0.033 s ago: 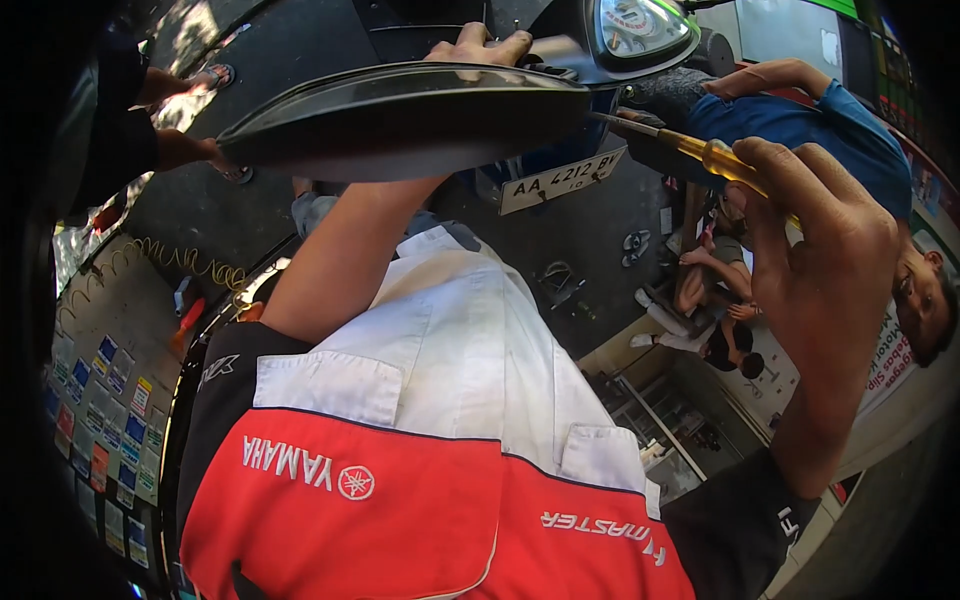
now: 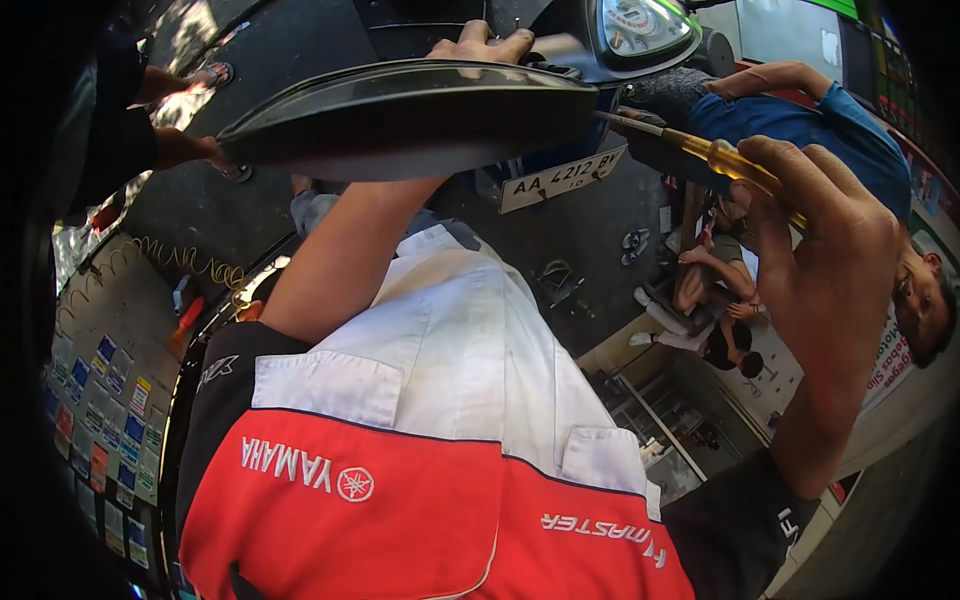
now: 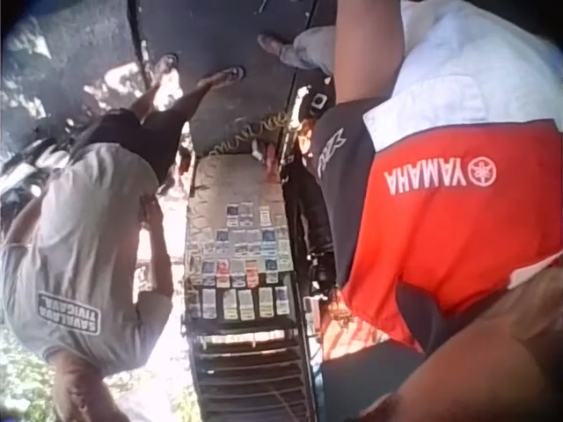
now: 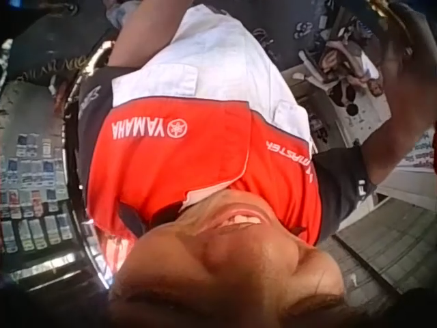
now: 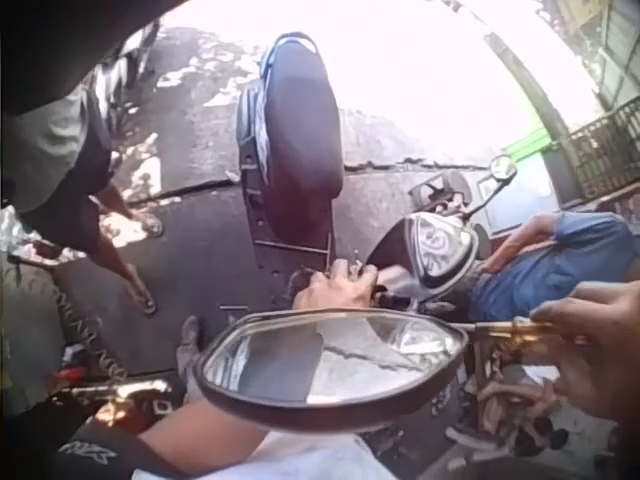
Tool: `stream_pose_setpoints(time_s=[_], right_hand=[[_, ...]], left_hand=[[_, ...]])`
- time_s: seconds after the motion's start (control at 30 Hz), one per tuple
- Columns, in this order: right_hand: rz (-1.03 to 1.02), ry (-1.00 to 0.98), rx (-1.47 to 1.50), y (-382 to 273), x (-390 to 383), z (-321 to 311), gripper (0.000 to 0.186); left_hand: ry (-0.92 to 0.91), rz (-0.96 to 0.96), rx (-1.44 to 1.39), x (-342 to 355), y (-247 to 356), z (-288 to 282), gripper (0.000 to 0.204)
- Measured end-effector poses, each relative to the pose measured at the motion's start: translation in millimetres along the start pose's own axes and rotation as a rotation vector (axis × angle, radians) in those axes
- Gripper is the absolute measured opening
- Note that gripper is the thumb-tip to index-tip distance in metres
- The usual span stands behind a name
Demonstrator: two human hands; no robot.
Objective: Repairing and servicing the front brake caliper and pads on a blue Yamaha scooter.
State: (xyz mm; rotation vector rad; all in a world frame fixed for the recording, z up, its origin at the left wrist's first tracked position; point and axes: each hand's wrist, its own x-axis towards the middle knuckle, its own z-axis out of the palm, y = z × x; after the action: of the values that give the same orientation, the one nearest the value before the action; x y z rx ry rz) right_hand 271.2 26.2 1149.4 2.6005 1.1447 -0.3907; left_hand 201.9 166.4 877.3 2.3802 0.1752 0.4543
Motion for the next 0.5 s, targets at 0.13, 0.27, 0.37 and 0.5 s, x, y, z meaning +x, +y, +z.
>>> stream_pose_setpoints(time_s=[0.13,0.27,0.37,0.5], right_hand=[[0.174,0.017,0.096,4.6,-7.6,4.3,0.023],[0.106,0.026,0.056,10.5,-13.0,8.3,0.025],[0.092,0.145,0.037,-2.4,-37.2,20.5,0.024],[0.104,0.236,0.093,-8.1,-64.3,35.0,0.025]], left_hand=[[-0.120,-0.163,-0.107,4.2,12.7,-9.0,0.042],[-0.312,-0.030,-0.108,4.2,-4.7,27.5,0.039],[0.011,0.031,-0.069,-15.9,-10.8,22.3,0.068],[-0.190,-0.070,0.016,-12.1,-1.6,11.4,0.063]])
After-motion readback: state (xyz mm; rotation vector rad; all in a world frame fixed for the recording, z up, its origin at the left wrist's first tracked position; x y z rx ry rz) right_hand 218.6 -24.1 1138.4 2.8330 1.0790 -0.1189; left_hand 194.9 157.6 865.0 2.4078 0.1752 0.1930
